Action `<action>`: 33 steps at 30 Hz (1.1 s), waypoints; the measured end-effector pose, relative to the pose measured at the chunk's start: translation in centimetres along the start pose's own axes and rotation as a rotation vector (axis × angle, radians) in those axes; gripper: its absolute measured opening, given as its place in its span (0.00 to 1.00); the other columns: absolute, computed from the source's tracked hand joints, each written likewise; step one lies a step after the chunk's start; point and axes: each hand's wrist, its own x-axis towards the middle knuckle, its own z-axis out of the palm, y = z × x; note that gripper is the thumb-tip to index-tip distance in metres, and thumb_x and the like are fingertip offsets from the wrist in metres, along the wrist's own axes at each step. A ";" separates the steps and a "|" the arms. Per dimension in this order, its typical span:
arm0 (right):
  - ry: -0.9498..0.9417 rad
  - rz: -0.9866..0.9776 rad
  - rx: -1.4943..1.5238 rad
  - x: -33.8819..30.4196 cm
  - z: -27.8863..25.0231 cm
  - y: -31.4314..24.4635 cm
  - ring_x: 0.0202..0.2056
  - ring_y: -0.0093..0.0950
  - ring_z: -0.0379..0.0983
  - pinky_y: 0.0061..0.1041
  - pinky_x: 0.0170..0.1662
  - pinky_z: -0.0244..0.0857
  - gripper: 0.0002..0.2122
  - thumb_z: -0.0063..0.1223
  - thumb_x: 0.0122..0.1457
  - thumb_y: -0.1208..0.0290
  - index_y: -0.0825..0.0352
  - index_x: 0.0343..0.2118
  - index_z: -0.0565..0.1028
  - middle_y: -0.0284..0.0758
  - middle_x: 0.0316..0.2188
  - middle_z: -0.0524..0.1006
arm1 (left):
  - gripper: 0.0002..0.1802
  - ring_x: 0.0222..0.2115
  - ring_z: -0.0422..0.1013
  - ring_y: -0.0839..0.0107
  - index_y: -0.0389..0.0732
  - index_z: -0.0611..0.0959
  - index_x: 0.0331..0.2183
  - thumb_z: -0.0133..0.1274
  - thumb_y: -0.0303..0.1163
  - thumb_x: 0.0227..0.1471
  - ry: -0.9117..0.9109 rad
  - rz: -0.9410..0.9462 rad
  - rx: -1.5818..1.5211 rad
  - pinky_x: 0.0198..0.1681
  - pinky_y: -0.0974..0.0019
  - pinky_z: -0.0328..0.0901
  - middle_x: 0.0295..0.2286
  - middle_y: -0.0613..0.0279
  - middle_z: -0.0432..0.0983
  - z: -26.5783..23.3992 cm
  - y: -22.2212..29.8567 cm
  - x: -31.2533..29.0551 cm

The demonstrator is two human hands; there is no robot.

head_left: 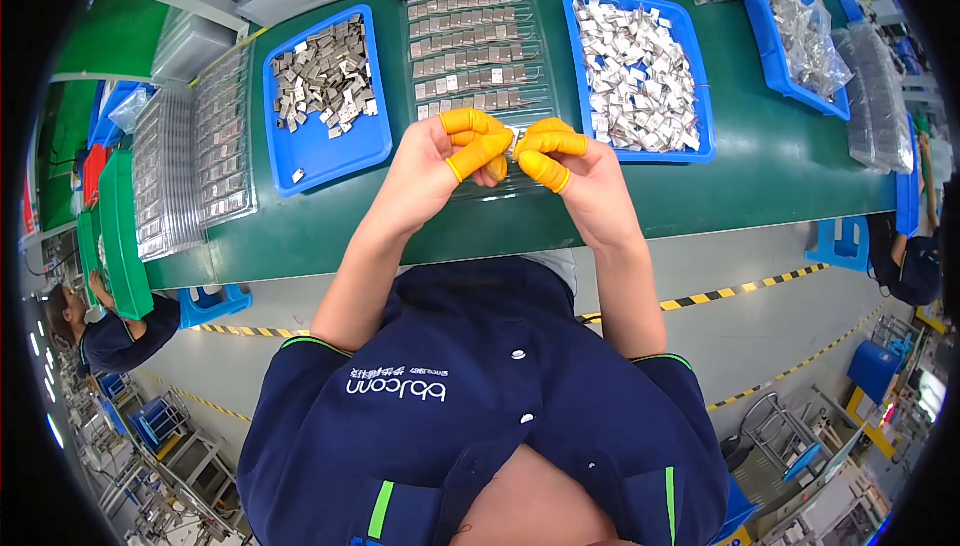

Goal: The person sorts electronic components by hand, arranging them into a grid-style component tray.

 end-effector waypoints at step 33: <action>-0.005 -0.818 -1.283 4.8 -1.6 -3.6 0.46 0.35 0.64 0.32 0.48 0.59 0.09 0.61 0.37 0.76 0.64 0.25 0.77 0.31 0.39 0.73 | 0.12 0.14 0.54 0.86 0.31 0.77 0.35 0.49 0.31 0.52 0.182 -0.136 -0.156 0.17 0.79 0.50 0.16 0.72 0.67 0.6 -0.6 3.0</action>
